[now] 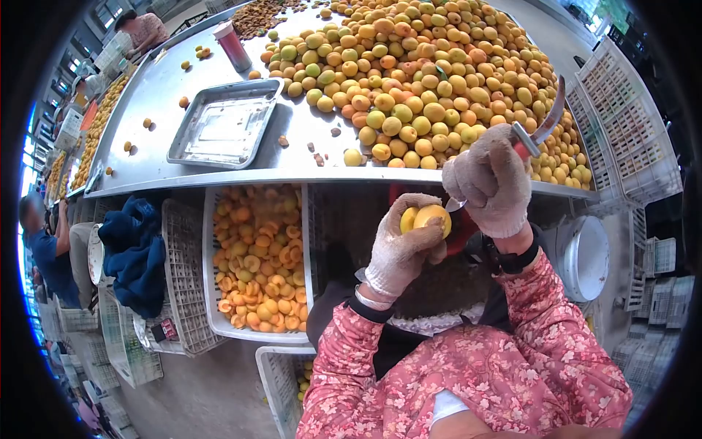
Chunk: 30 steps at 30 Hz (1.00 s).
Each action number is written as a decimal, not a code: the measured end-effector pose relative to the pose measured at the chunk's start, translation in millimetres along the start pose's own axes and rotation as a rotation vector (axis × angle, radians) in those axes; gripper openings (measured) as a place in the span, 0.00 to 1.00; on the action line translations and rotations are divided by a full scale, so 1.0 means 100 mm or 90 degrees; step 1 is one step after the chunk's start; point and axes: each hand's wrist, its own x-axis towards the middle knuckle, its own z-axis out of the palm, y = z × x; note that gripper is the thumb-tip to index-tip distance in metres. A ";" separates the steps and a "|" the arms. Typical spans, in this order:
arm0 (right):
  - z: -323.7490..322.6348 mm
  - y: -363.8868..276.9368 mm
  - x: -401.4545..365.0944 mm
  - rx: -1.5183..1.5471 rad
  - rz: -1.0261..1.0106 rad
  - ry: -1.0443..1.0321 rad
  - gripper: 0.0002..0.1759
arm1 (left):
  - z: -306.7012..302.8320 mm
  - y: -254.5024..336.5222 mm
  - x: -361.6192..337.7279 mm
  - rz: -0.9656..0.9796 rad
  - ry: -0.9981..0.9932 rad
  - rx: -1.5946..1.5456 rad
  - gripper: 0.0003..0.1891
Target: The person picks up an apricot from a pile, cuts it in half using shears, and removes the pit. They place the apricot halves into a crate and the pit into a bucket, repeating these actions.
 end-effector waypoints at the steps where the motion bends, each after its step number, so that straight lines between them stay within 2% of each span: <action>1: -0.01 0.00 -0.01 -0.001 -0.001 0.003 0.13 | 0.01 0.00 0.00 -0.003 -0.001 -0.001 0.19; 3: -0.03 0.01 0.00 -0.002 0.023 -0.027 0.10 | 0.01 0.00 0.00 -0.004 -0.002 0.008 0.19; 5: -0.01 0.03 -0.02 0.008 0.027 0.001 0.09 | 0.02 0.02 -0.01 -0.009 0.000 0.016 0.19; 8: 0.01 0.03 -0.04 -0.050 0.062 0.014 0.14 | 0.04 0.04 -0.02 -0.010 0.000 0.024 0.20; 13: 0.12 0.00 -0.08 -0.046 0.175 0.097 0.08 | 0.00 -0.02 0.00 -0.024 -0.009 0.026 0.21; 14: 0.06 -0.04 -0.07 -0.092 0.176 0.011 0.06 | 0.00 -0.01 0.00 -0.026 -0.016 0.032 0.21; 19: 0.08 -0.12 -0.01 -0.236 0.239 -0.021 0.07 | -0.02 -0.02 0.01 -0.046 -0.028 0.055 0.20; 21: 0.06 -0.13 0.00 -0.331 0.242 -0.101 0.07 | -0.03 -0.01 0.02 -0.072 -0.043 0.062 0.21; 26: -0.02 -0.07 -0.06 -0.275 0.286 -0.103 0.06 | -0.07 -0.06 0.03 -0.111 -0.057 0.025 0.21; 27: -0.04 -0.02 -0.10 -0.095 0.304 -0.029 0.06 | -0.08 -0.07 0.04 -0.119 -0.062 0.028 0.21; 29: -0.07 0.01 -0.13 0.088 0.318 0.047 0.05 | -0.06 -0.07 0.03 -0.119 -0.062 0.025 0.21; 30: -0.09 -0.01 -0.13 -0.031 0.308 -0.004 0.07 | -0.05 -0.07 0.04 -0.118 -0.065 0.022 0.22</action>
